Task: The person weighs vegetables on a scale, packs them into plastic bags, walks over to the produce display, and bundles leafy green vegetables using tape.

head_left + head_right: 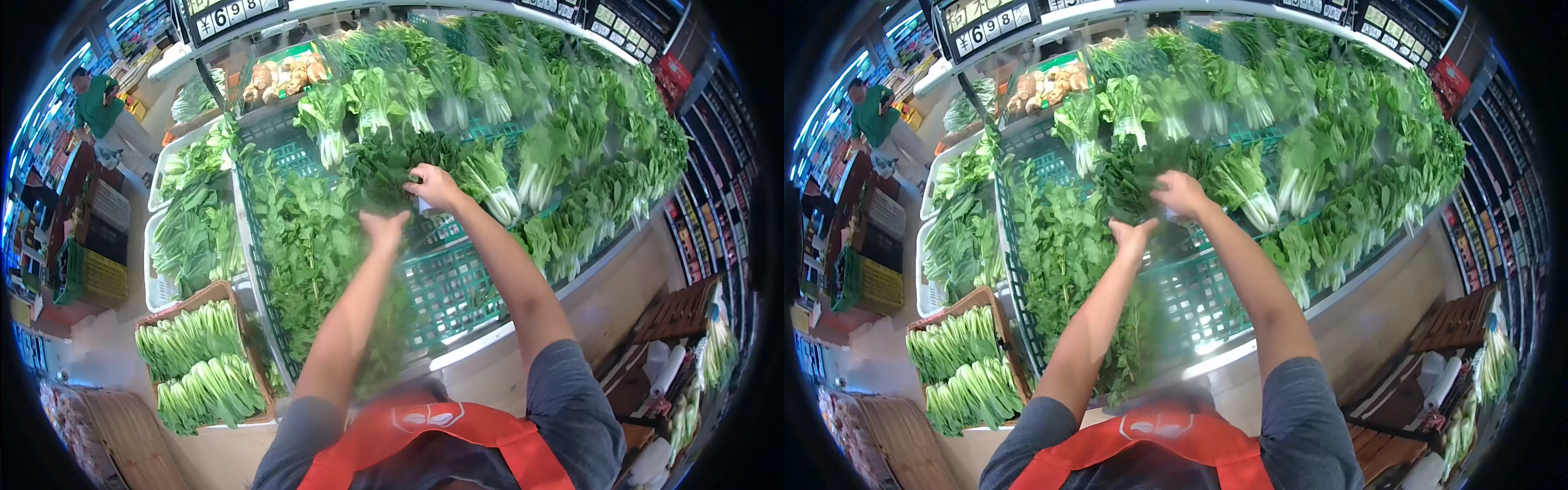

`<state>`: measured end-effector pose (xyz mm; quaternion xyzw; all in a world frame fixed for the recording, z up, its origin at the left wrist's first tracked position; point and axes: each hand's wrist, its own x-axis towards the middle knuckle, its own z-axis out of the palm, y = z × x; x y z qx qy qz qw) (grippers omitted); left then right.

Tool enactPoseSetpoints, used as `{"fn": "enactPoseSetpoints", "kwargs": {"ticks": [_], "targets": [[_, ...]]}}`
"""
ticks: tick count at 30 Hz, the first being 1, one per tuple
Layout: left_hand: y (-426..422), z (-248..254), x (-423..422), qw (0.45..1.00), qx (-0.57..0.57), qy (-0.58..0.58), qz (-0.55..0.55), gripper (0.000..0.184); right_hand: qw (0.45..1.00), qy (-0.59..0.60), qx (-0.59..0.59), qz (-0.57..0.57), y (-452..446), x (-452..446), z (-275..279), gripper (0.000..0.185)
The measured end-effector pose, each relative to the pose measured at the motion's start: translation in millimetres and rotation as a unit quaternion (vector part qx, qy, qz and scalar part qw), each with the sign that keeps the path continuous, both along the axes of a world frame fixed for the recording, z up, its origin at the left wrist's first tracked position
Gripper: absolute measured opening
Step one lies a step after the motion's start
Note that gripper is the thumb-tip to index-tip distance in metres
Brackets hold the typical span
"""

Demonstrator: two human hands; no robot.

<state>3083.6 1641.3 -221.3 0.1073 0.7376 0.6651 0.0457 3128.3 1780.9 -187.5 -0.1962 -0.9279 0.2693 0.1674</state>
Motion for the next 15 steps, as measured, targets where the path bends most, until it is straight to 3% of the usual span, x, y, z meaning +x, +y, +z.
{"fn": "enactPoseSetpoints", "kwargs": {"ticks": [3, 4, 5, 7, 8, 9, 11, 13, 15], "targets": [[11.4, 13.2, -6.8, 0.982, -0.101, -0.086, -0.135, 0.051, 0.972, -0.106, -0.206, 0.026, 16.9, -14.9, 5.3, 0.021], [20.6, -12.4, -17.8, 0.985, -0.107, -0.08, -0.112, 0.047, 0.956, -0.082, -0.278, 0.036, 20.0, -20.3, -0.9, 0.019], [21.1, -20.2, -14.9, 0.984, -0.115, -0.074, -0.117, 0.049, 0.961, -0.067, -0.26, 0.061, 26.1, -20.0, -2.9, 0.018], [4.5, 13.2, -0.3, 0.981, -0.134, -0.056, -0.126, 0.054, 0.968, -0.029, -0.225, 0.112, 29.7, -21.7, 7.5, 0.016], [1.9, 10.0, 2.5, 0.975, -0.179, -0.053, -0.12, 0.064, 0.928, -0.038, -0.366, 0.057, 29.9, -18.2, 15.0, 0.014], [2.6, 3.4, 2.6, 0.972, -0.196, -0.058, -0.113, 0.067, 0.909, -0.065, -0.41, 0.037, 32.8, -18.7, 11.4, 0.013], [5.0, -11.0, 4.7, 0.967, -0.226, -0.073, -0.096, 0.072, 0.921, -0.094, -0.371, 0.07, 30.6, -18.7, 1.1, 0.013], [8.6, -13.1, -2.6, 0.957, -0.253, -0.106, -0.099, 0.077, 0.927, -0.025, -0.369, 0.064, 19.0, -22.6, 4.1, 0.012], [5.9, -35.5, -4.6, 0.958, -0.252, -0.111, -0.086, 0.08, 0.83, 0.067, -0.55, -0.059, 14.9, -15.0, 42.1, 0.011]]}}
